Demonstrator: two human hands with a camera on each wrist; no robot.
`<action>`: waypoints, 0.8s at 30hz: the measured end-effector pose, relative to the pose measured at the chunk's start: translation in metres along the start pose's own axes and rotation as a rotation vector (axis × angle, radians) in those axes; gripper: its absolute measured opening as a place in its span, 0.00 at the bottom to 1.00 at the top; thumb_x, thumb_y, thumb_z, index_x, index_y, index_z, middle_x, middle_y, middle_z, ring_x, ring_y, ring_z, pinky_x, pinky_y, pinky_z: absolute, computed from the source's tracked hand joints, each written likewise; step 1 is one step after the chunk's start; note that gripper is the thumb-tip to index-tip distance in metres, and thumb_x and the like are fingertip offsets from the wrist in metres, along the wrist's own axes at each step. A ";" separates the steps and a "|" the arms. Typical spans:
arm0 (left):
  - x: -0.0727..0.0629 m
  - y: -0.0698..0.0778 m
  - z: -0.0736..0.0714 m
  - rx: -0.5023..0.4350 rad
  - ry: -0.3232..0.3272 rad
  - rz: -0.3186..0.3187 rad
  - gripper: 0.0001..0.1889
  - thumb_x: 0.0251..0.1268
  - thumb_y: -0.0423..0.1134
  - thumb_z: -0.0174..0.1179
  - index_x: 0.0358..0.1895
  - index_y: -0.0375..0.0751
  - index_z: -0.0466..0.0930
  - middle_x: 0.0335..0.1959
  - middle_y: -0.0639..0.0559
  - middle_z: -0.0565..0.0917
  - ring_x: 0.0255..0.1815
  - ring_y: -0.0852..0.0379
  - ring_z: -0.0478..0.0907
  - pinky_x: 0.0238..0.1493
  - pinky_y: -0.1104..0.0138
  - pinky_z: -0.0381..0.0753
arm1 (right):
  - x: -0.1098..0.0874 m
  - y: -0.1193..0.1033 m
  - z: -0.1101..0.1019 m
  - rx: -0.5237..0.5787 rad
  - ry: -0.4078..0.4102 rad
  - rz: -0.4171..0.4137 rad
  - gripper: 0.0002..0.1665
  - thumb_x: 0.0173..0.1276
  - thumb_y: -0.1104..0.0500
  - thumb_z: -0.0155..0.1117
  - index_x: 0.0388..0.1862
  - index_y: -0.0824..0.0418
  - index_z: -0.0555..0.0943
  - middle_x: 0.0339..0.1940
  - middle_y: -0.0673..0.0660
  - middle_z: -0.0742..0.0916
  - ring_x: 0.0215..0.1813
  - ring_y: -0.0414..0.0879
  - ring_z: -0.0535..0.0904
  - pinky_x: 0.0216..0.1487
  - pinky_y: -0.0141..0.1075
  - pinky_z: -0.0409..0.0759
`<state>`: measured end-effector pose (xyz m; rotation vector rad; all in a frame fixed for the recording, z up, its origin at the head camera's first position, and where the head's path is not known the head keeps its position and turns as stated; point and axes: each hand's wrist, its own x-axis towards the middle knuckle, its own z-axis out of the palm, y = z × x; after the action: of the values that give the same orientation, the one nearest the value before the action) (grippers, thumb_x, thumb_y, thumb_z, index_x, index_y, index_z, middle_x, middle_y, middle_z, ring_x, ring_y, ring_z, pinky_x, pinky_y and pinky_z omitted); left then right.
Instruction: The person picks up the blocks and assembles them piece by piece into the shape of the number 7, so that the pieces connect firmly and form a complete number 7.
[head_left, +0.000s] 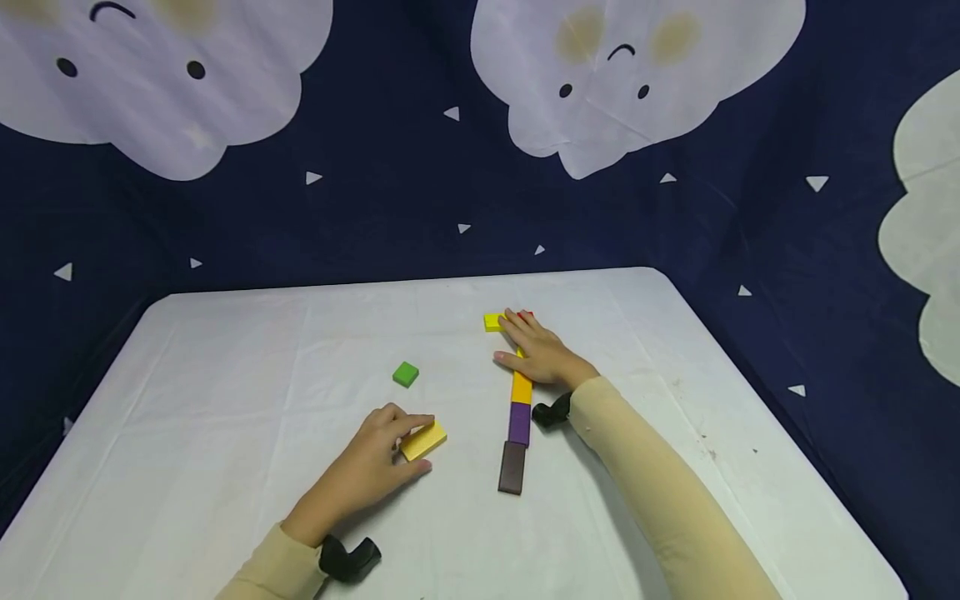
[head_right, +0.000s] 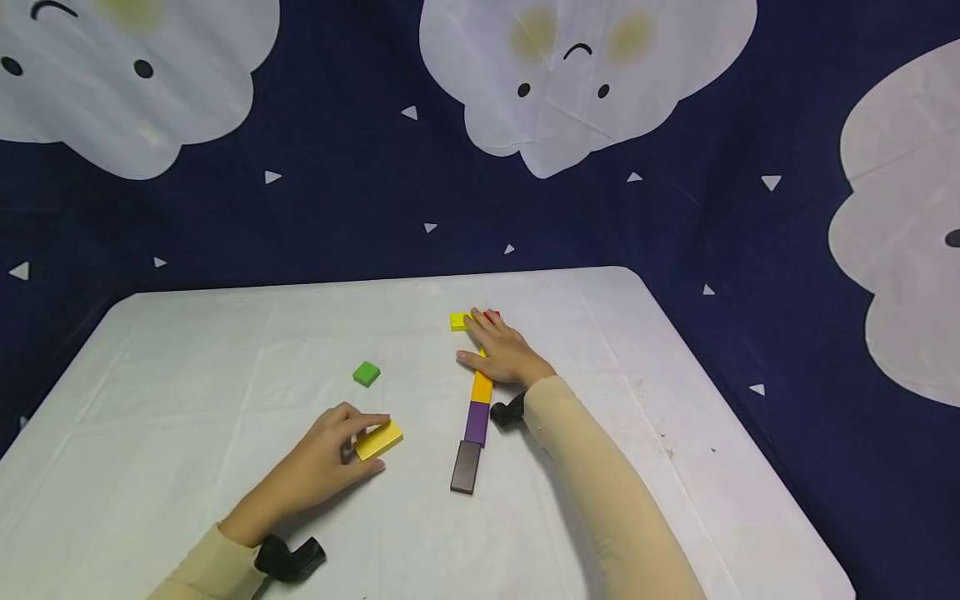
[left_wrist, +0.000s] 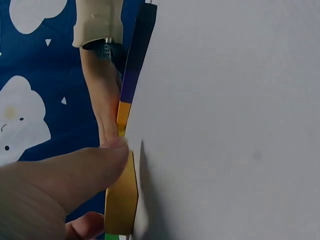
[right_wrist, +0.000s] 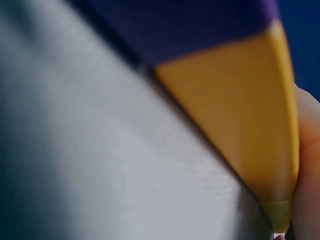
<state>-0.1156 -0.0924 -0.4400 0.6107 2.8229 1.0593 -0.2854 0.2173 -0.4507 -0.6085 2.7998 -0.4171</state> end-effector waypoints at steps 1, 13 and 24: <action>0.000 -0.001 0.000 0.008 -0.004 -0.004 0.29 0.53 0.43 0.75 0.62 0.51 0.80 0.42 0.60 0.75 0.44 0.61 0.68 0.44 0.68 0.72 | 0.000 0.001 0.000 0.002 0.001 -0.001 0.48 0.72 0.28 0.43 0.83 0.45 0.43 0.84 0.45 0.43 0.84 0.48 0.30 0.79 0.59 0.42; 0.002 -0.005 -0.001 0.102 -0.031 0.020 0.29 0.54 0.45 0.74 0.62 0.55 0.80 0.34 0.63 0.73 0.37 0.64 0.66 0.39 0.71 0.67 | -0.005 -0.004 -0.004 -0.012 0.028 -0.022 0.48 0.74 0.31 0.45 0.83 0.48 0.45 0.84 0.50 0.45 0.84 0.53 0.34 0.78 0.61 0.46; 0.017 -0.006 -0.003 -0.032 -0.056 0.023 0.27 0.56 0.37 0.73 0.62 0.46 0.81 0.32 0.55 0.70 0.34 0.59 0.65 0.34 0.72 0.67 | -0.006 -0.003 -0.004 -0.008 0.032 -0.033 0.47 0.74 0.31 0.45 0.83 0.49 0.46 0.84 0.50 0.47 0.84 0.53 0.35 0.79 0.59 0.47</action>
<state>-0.1334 -0.0919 -0.4404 0.6611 2.7526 1.0717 -0.2805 0.2181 -0.4450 -0.6568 2.8264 -0.4264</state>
